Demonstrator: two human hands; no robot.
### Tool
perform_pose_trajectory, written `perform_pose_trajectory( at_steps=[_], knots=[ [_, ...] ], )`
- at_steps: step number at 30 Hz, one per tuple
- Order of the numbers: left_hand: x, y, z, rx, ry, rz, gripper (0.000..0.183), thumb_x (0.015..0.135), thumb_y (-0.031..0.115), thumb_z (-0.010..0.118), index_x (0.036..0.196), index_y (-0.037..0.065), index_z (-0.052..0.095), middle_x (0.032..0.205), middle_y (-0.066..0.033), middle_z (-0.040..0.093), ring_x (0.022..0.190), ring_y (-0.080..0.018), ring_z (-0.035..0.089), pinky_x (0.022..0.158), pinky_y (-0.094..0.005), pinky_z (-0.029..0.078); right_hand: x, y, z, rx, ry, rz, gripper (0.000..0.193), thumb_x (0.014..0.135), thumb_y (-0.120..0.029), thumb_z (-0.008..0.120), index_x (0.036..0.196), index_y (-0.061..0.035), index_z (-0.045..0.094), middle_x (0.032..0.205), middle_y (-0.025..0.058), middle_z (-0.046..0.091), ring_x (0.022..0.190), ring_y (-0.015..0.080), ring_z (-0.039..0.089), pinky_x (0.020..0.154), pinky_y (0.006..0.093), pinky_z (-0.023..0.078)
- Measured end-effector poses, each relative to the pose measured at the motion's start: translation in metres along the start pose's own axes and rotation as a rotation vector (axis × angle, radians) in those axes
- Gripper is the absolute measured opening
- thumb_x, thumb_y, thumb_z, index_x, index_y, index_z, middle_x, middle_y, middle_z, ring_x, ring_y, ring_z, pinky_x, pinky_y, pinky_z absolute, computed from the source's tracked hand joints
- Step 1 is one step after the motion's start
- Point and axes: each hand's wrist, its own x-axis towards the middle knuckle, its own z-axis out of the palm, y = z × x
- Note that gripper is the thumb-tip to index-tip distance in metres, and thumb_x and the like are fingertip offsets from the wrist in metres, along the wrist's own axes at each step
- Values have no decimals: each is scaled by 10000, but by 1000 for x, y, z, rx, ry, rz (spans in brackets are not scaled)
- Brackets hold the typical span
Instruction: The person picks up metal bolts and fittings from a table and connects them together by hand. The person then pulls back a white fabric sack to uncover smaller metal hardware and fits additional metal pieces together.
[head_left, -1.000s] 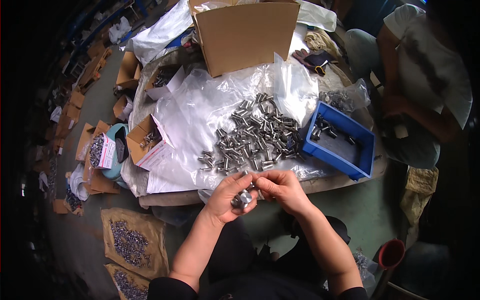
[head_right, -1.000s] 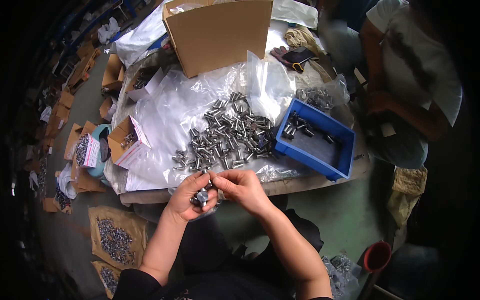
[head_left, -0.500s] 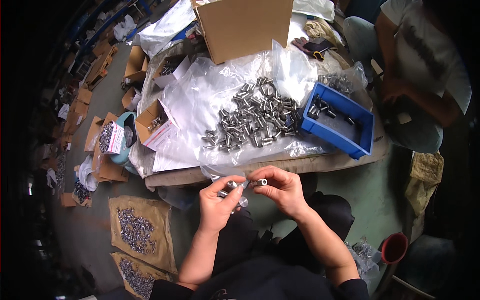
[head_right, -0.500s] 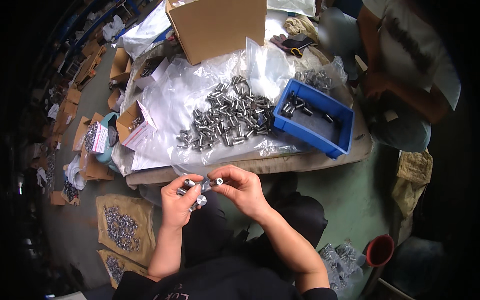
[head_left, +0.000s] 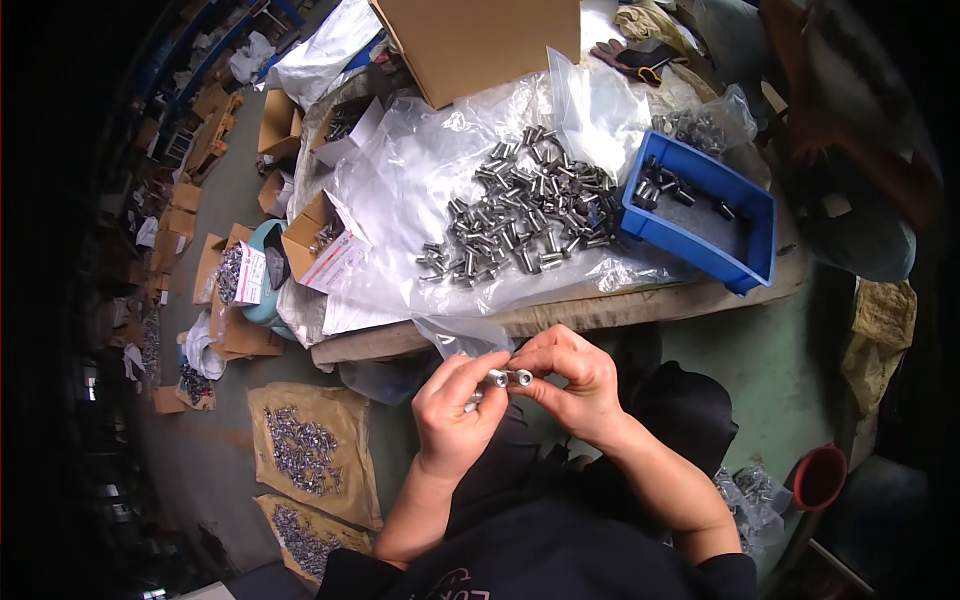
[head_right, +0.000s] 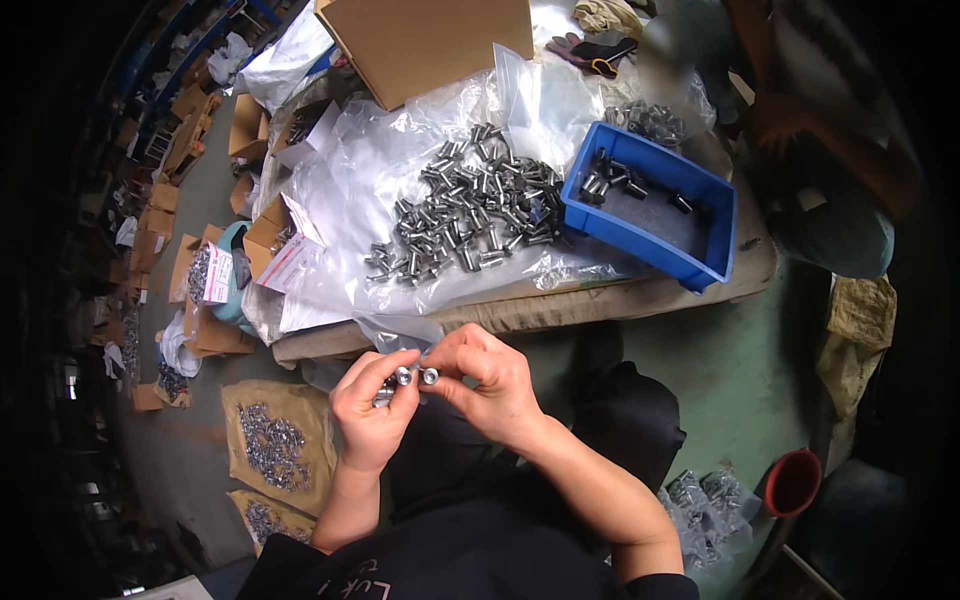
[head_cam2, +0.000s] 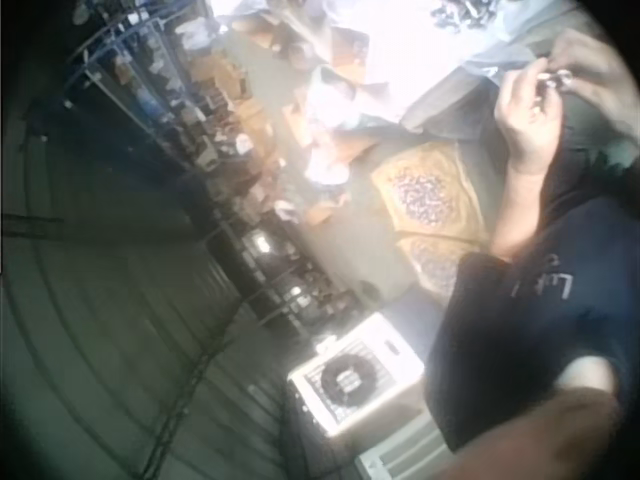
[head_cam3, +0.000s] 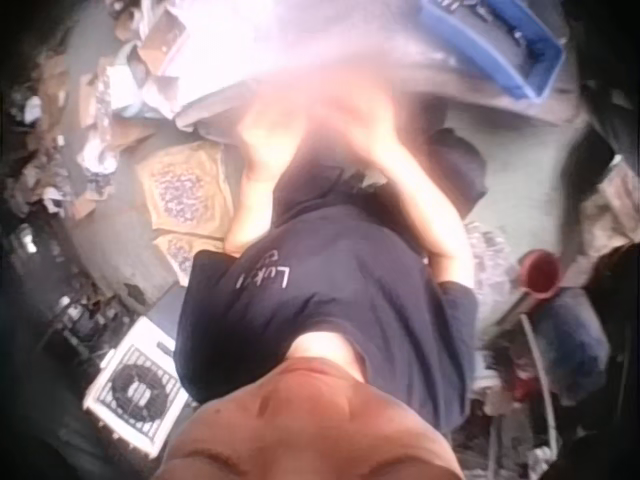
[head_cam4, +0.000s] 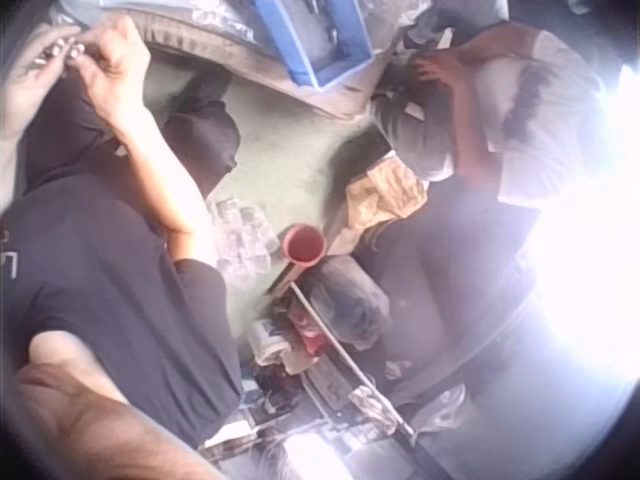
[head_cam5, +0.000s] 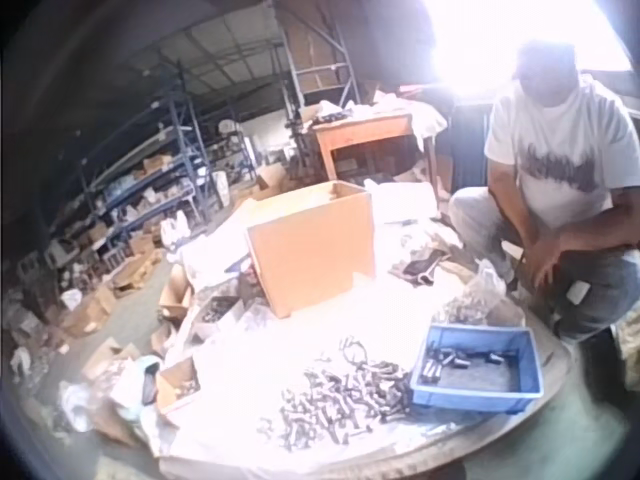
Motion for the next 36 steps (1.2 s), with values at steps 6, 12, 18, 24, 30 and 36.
perform_pose_trajectory(
  at_steps=[6, 12, 18, 24, 30, 36],
  knots=[
    [5, -5, -1, 26, -62, -96, 225, 650, -75, 587, 862, -2, 606, 664, -64, 549, 580, -118, 521, 531, -223, 410, 2, 4, 7, 43, 18, 2, 210, 677, 0, 662, 882, -24, 618, 809, 79, 565, 704, 145, 559, 595, 232, 457],
    [10, -4, -1, 125, -103, -91, 240, 634, -31, 592, 868, 18, 596, 709, -110, 570, 609, -236, 574, 540, -300, 458, 3, 6, 12, 180, 49, 116, 250, 698, 9, 640, 942, -38, 613, 848, 78, 560, 710, 146, 558, 587, 235, 452],
    [11, -9, 5, 188, -166, 6, 287, 674, -7, 597, 959, 10, 570, 707, -109, 561, 574, -233, 554, 520, -295, 451, 1, 19, 14, 324, 71, 175, 208, 745, 8, 605, 953, -3, 597, 914, 81, 541, 721, 94, 517, 577, 188, 426],
    [5, -17, -5, -878, -274, -756, 332, 860, 186, 506, 1114, -28, 481, 699, -59, 546, 482, -124, 509, 394, -190, 372, 14, 13, 8, 1012, 262, 529, 91, 829, -99, 515, 888, -31, 499, 860, 87, 561, 657, 115, 520, 582, 252, 452],
    [7, -28, -7, -1296, -270, -995, 418, 906, 321, 367, 1099, -38, 462, 676, -65, 527, 451, -114, 485, 335, -180, 288, 5, 8, -4, 926, -46, 562, 173, 740, -99, 635, 839, -50, 502, 674, 3, 497, 595, 63, 455, 539, 189, 374],
    [5, -20, 5, -841, -67, -881, 346, 903, 282, 403, 1043, -17, 506, 648, -43, 533, 442, -71, 473, 327, -181, 288, 4, 3, 9, 184, -127, 236, 229, 715, -116, 683, 884, -10, 570, 647, 2, 525, 561, 26, 431, 496, 188, 363]
  ],
)
